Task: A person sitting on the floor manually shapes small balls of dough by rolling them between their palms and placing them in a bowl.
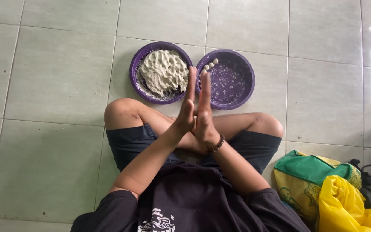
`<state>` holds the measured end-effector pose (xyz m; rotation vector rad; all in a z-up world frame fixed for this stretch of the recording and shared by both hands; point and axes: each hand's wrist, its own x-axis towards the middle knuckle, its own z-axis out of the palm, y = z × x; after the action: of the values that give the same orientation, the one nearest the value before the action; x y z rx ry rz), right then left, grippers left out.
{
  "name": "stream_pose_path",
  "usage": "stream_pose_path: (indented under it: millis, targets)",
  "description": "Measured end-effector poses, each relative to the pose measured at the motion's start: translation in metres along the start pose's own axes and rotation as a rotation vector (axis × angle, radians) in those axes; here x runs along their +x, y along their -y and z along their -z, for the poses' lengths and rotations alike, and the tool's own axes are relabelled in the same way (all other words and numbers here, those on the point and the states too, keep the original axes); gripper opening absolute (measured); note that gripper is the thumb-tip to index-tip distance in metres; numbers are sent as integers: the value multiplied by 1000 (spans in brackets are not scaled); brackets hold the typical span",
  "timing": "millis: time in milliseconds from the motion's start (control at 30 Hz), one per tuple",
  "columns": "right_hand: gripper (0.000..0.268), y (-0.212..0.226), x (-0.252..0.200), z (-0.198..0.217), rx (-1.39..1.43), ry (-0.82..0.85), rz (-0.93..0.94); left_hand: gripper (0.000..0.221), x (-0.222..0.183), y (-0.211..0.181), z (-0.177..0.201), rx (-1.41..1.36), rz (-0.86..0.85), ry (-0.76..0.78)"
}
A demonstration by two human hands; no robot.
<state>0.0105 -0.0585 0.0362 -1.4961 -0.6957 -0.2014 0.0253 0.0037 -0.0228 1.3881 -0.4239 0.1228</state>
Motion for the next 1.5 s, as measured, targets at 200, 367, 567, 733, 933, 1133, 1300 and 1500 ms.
stream_pose_path:
  millis: [200, 367, 567, 733, 933, 1133, 1300, 1500]
  targets:
    - [84, -3, 3, 1, -6, -21, 14, 111, 9, -14, 9, -18, -84, 52]
    - [85, -13, 6, 11, 4, -23, -1, 114, 3, 9, -2, 38, -190, 39]
    - [86, -18, 3, 3, 8, -30, -2, 116, 16, 2, 11, 110, -215, 21]
    - [87, -29, 6, 22, 11, -56, -23, 110, -5, 4, -3, -48, -95, 114]
    - [88, -19, -10, 13, 18, -52, -8, 107, 3, 32, 7, 74, -168, 47]
    - [89, -26, 1, 21, 2, -90, 7, 111, 4, -6, 0, 48, -183, 65]
    - [90, -23, -14, 16, 17, -77, -9, 100, -5, 12, 0, -16, -115, 88]
    - [91, -23, -14, 10, 4, -86, 12, 110, 0, -14, 4, -46, -5, 93]
